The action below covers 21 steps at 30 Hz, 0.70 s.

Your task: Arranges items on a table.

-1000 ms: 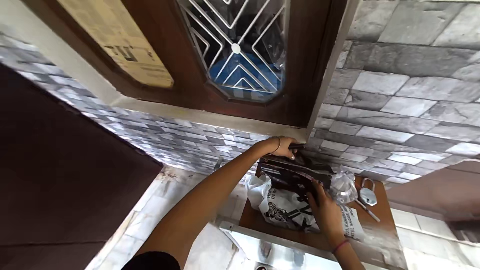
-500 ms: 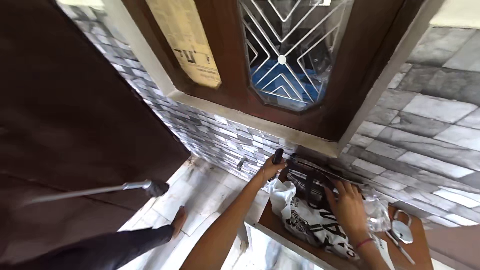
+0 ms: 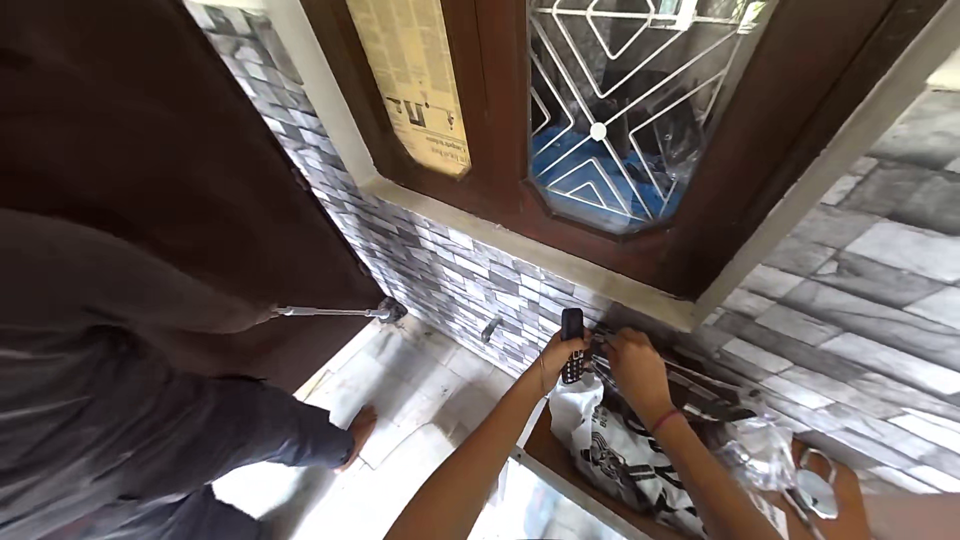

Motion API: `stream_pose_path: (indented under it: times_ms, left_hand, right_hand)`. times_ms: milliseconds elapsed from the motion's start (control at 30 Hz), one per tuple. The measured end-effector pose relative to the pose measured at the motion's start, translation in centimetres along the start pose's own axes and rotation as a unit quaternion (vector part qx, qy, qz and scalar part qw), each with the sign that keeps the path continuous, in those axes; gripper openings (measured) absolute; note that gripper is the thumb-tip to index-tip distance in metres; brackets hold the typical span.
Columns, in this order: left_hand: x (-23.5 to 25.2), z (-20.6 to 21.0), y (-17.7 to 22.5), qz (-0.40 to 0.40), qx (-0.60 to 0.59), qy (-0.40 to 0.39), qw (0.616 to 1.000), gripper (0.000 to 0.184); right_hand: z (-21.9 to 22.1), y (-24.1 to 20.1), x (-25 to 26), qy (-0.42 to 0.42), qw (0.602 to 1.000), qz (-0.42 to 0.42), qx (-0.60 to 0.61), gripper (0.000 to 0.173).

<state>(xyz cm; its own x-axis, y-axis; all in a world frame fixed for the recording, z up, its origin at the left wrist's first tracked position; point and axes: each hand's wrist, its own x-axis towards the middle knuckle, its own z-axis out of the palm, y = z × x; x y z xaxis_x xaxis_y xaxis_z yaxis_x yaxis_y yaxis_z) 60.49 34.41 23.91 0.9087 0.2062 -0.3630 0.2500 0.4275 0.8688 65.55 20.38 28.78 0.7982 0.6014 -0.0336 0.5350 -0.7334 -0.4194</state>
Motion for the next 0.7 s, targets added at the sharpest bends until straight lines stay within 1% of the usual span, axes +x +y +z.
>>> stream_pose_path:
  times_ms: [133, 200, 300, 400, 500, 600, 700]
  left_hand:
    - [-0.5, -0.2, -0.5, 0.019, 0.014, -0.001, 1.0, 0.015]
    - [-0.7, -0.3, -0.5, 0.03, 0.025, -0.013, 0.999, 0.015]
    - [-0.9, -0.1, -0.2, 0.031, 0.051, -0.016, 0.998, 0.017]
    - [-0.6, 0.2, -0.1, 0.026, 0.078, -0.006, 0.997, 0.025]
    - [0.0, 0.4, -0.6, 0.047, 0.122, -0.007, 0.991, 0.03]
    - [-0.1, 1.1, -0.5, 0.06, 0.173, 0.001, 0.983, 0.042]
    - [-0.3, 1.7, -0.6, 0.068, 0.22, 0.01, 0.973, 0.047]
  right_hand:
    - [-0.6, -1.5, 1.1, -0.108, 0.992, 0.023, -0.06, 0.03]
    - [-1.0, -1.5, 1.5, -0.123, 0.99, 0.015, -0.065, 0.03]
    - [-1.3, -0.9, 1.7, -0.107, 0.993, -0.013, -0.049, 0.024]
    - [-1.5, -0.5, 1.4, -0.115, 0.992, -0.036, -0.043, 0.024]
    - [-1.8, 0.3, 1.3, -0.1, 0.994, -0.049, 0.007, 0.019]
    - [-2.4, 0.9, 1.1, -0.084, 0.995, 0.0, 0.048, 0.018]
    - [-2.8, 2.1, -0.3, -0.03, 0.995, 0.043, 0.084, 0.015]
